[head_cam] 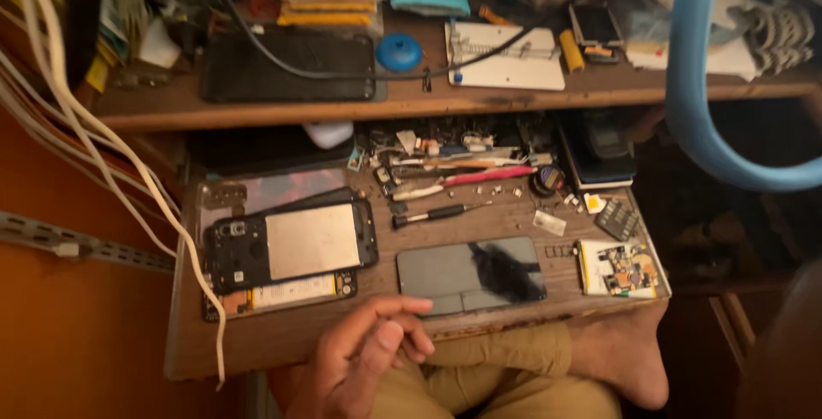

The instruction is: The person uses a heat gun to apply heat to the edges of a smartphone screen, then sets the tool down and uses a metal spudger to pry and separate the screen from the phone's frame.

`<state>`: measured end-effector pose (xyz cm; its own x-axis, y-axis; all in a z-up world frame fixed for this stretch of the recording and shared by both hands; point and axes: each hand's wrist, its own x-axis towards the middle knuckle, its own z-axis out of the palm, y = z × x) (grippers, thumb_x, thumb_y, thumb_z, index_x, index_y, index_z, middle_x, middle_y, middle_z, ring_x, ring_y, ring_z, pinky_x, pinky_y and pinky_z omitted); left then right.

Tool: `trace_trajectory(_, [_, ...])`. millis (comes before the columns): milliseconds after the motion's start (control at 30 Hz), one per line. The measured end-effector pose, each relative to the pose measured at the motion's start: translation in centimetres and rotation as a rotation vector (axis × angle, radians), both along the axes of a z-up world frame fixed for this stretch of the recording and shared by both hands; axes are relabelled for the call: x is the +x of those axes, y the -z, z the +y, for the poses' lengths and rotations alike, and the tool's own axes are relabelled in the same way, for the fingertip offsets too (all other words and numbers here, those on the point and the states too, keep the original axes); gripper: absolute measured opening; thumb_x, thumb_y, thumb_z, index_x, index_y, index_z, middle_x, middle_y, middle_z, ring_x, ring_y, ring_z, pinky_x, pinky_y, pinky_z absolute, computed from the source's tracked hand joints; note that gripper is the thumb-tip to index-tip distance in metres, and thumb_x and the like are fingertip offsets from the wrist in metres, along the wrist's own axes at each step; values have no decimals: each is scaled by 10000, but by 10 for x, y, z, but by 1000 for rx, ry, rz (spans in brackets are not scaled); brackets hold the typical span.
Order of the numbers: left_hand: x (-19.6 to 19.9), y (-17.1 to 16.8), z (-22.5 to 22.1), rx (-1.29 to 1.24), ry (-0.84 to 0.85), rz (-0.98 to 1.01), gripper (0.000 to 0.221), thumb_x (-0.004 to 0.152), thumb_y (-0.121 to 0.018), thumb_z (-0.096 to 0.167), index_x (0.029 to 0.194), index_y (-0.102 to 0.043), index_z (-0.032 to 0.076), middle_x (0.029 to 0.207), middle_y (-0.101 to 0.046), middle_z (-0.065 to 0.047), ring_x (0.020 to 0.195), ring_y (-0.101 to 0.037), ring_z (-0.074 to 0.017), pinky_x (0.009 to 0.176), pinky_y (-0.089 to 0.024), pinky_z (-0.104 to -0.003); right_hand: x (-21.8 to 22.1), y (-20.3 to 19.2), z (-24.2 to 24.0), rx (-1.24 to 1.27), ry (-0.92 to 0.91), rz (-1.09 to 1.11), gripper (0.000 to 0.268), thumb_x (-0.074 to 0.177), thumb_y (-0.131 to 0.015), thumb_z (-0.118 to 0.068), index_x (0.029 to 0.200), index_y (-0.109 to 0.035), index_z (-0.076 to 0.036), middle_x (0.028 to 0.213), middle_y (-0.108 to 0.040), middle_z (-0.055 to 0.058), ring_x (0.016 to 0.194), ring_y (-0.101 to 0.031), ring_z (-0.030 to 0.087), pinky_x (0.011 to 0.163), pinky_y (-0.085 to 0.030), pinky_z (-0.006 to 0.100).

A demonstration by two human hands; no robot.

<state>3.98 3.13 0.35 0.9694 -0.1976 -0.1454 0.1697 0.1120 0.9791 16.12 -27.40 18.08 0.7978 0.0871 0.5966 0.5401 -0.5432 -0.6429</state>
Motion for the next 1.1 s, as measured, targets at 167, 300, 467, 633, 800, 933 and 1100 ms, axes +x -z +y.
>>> trace_trajectory(167, [4, -7, -4, 45, -76, -37, 394, 1013, -507, 277, 1259, -680, 23, 936, -751, -74, 883, -692, -141, 785, -550, -283, -59, 67, 36, -429, -239, 269, 590, 845, -764, -230, 1399, -604, -105, 1225, -697, 109, 1143, -656, 267, 972, -518, 372])
trace_trajectory(300, [4, -6, -6, 25, -141, -67, 342, 1024, -524, 212, 1261, -667, 10, 956, -739, -68, 894, -683, -131, 800, -550, -268, -34, 115, 49, -596, -468, 174, 714, 832, -775, -289, 1447, -507, -45, 1418, -567, 167, 1259, -560, 382, 1029, -454, 461])
trace_trajectory(467, [6, -10, -5, 113, -192, -100, 332, 1008, -547, 195, 1266, -662, 21, 998, -732, -48, 915, -680, -119, 788, -548, -261, -24, 123, 51, -643, -536, 158, 787, 760, -809, -277, 1446, -500, -46, 1419, -567, 168, 1264, -551, 391, 1027, -439, 481])
trace_trajectory(633, [10, -9, -8, 191, -261, -96, 337, 978, -571, 146, 1282, -644, 20, 1108, -725, -76, 1003, -686, -141, 815, -565, -279, -19, 121, 49, -654, -499, 274, 766, 705, -860, -300, 1387, -573, -98, 1348, -613, 100, 1198, -598, 341, 955, -509, 444])
trace_trajectory(800, [15, -14, -13, 242, -367, -254, 485, 967, -577, 82, 1429, -457, -2, 1434, -540, -140, 1280, -561, -211, 992, -503, -326, -29, 125, 52, -474, -341, 162, 711, 698, -888, -333, 1318, -622, -110, 1314, -640, 77, 1131, -640, 319, 903, -541, 420])
trace_trajectory(933, [25, -25, -23, 148, -294, -352, 645, 990, -554, 86, 1563, -266, 15, 1553, -443, -169, 1403, -495, -239, 1125, -451, -356, -38, 137, 65, -218, -212, -22, 731, 713, -917, -288, 1329, -590, -69, 1332, -630, 107, 1208, -638, 321, 992, -536, 410])
trace_trajectory(1100, [44, -42, -45, 63, -229, -317, 639, 985, -586, 68, 1565, -323, 13, 1370, -572, -176, 1165, -607, -196, 986, -513, -303, -47, 151, 88, 15, -54, -39, 751, 697, -954, -227, 1313, -563, -52, 1294, -632, 134, 1209, -641, 319, 1035, -540, 397])
